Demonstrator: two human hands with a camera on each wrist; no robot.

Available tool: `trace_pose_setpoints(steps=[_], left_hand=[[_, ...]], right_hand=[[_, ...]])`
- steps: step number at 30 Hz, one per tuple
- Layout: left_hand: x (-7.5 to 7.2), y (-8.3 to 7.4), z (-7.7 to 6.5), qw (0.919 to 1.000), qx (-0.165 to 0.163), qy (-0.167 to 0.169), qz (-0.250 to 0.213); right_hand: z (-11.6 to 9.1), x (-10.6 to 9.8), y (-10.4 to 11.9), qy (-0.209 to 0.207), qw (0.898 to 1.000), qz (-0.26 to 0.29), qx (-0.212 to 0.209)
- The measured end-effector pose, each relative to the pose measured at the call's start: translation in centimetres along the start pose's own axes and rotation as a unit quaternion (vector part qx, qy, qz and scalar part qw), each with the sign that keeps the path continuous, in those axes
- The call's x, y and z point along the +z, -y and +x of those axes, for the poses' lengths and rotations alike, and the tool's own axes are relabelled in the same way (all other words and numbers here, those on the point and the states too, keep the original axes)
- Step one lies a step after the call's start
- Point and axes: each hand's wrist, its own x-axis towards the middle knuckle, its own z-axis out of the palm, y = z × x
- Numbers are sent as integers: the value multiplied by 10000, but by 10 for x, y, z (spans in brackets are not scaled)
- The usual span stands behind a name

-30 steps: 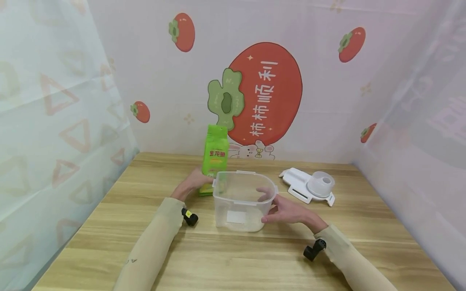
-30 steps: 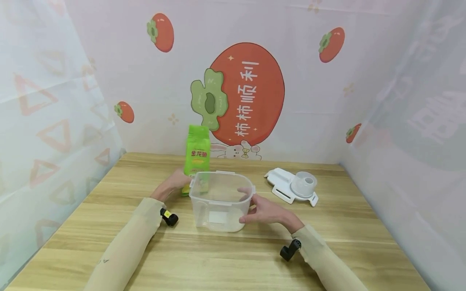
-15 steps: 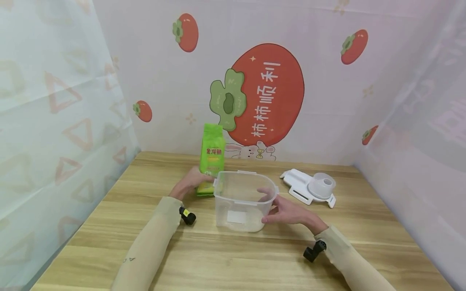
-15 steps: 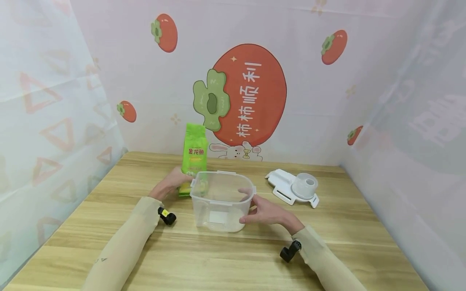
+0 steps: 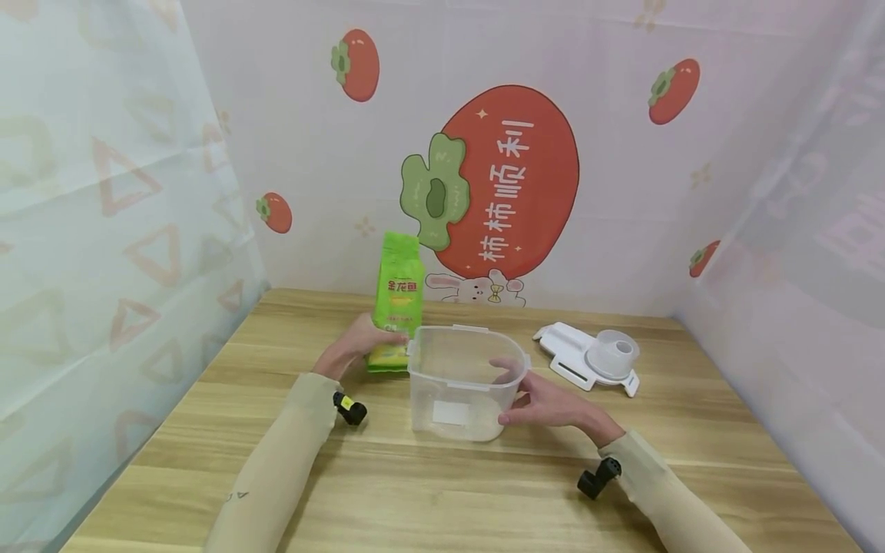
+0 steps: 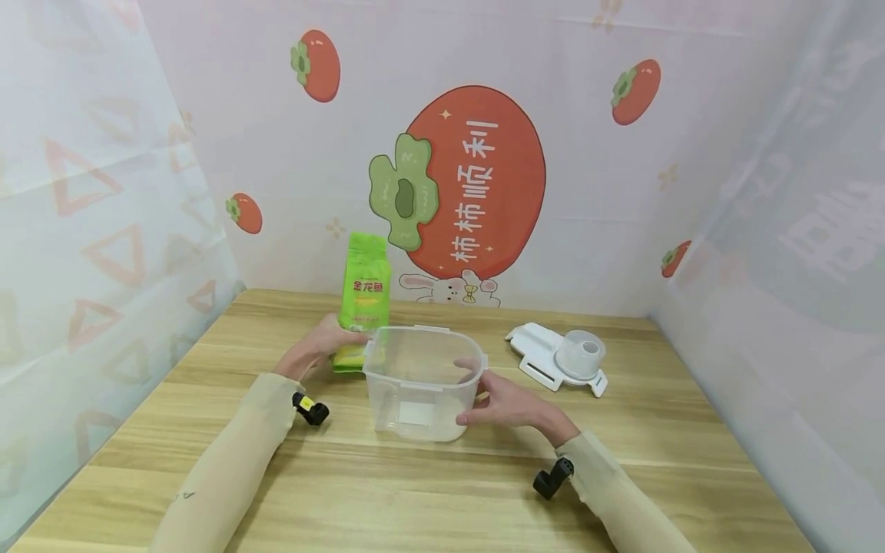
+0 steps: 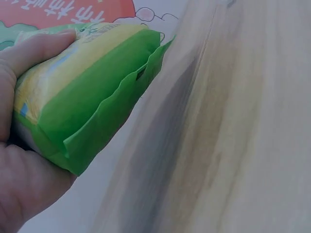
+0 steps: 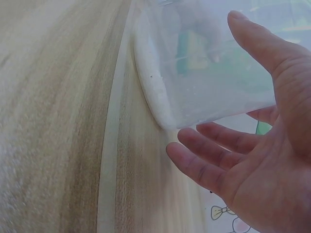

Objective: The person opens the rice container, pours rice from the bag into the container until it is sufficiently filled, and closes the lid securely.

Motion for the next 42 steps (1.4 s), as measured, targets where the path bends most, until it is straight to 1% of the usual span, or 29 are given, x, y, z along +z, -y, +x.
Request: trace_pose_setpoints(steps=[3,8,14,16,19,23,27,30,33,35,38,40,42], left_hand=[[-3,-3,-2,9999,59,37,75],[-10,-12,-8,9988,166,114,441],[-20,-30,-16,9957,429,481,665],[-23,-38,-20,9936,515,585,813],[-26,-51,-27,9904,543,683,1075],[-28,-69,-37,9817,607,784,1628],[-26,-88,-47,9671,799,870,2254],[-25,-102,-55,9536,951,926,2701],[-24,-117,-62,9408,1106,1010,3042],[-23,-127,-68,9319,1220,1121,3227],[-22,-143,-75,9137,1444,1310,3567],[-20,-152,-80,9031,1540,1455,3735],[-18,-161,-84,8955,1576,1601,3842]], right_hand=[[0,0,-1,-14,10000,-51,42],[0,-1,-2,-9,10000,-62,12],[1,-1,-2,21,10000,-8,11],[0,-1,-1,21,10000,-27,10],[0,-2,-1,-11,10000,-76,-9],[-1,-2,-1,-37,9999,-152,16],[-1,-2,-1,-17,9998,-169,50],[-1,-2,-1,-5,9998,-170,40],[0,-2,0,9,9998,-204,23],[0,-2,0,15,9997,-230,7],[0,-3,0,11,9997,-251,-29],[-1,-3,0,2,9997,-247,-52],[-2,-3,-1,2,9997,-224,-66]])
